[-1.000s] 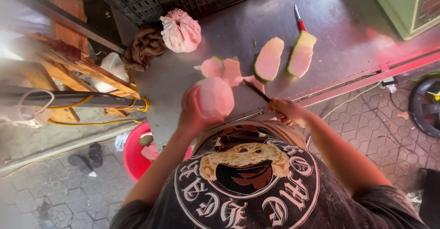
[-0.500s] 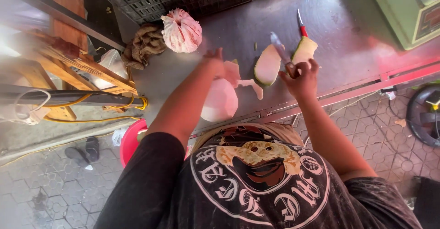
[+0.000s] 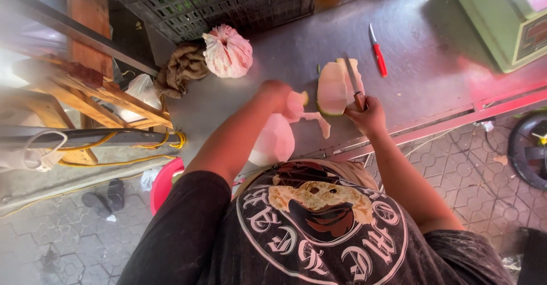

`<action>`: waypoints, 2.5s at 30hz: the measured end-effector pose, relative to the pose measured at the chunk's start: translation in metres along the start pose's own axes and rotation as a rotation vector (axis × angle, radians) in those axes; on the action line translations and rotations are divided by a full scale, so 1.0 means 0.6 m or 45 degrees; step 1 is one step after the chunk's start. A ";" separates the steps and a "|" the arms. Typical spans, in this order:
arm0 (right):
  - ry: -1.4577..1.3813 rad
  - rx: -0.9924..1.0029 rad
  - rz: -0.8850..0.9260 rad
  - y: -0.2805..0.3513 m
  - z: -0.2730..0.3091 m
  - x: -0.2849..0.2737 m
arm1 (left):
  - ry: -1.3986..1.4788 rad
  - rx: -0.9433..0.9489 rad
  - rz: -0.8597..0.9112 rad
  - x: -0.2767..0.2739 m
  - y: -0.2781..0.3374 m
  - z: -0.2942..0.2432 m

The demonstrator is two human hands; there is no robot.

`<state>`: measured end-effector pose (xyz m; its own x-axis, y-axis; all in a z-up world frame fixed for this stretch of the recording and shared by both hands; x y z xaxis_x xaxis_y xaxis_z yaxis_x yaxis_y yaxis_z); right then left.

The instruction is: Peeling a pomelo and wrapping the fruit sections at a stall.

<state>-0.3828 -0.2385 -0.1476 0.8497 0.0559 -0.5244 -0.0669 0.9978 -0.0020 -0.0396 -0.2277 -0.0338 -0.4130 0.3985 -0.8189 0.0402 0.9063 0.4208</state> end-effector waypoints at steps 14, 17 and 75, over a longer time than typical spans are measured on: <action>0.138 0.242 -0.060 -0.043 0.080 0.037 | -0.026 0.186 -0.031 0.008 -0.019 0.010; 0.238 0.175 -0.051 -0.042 0.096 0.045 | -0.128 0.266 -0.196 0.007 -0.009 0.017; -0.568 0.800 1.914 0.452 0.535 0.541 | 1.179 -1.453 -1.649 0.381 0.780 0.468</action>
<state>0.0431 0.0621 -0.0449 0.3098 0.7974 0.5178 -0.7858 -0.0918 0.6116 0.1402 0.3270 -0.1338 0.0078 -0.8500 -0.5268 -0.9814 -0.1076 0.1590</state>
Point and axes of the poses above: each hand's wrist, its own y-axis away from the middle knuckle, its own x-axis out of the palm, z = x × y, the point moved 3 cm from there along -y, towards the middle knuckle, and after that the axes turned 10 degrees about -y, right-handed, at the moved point
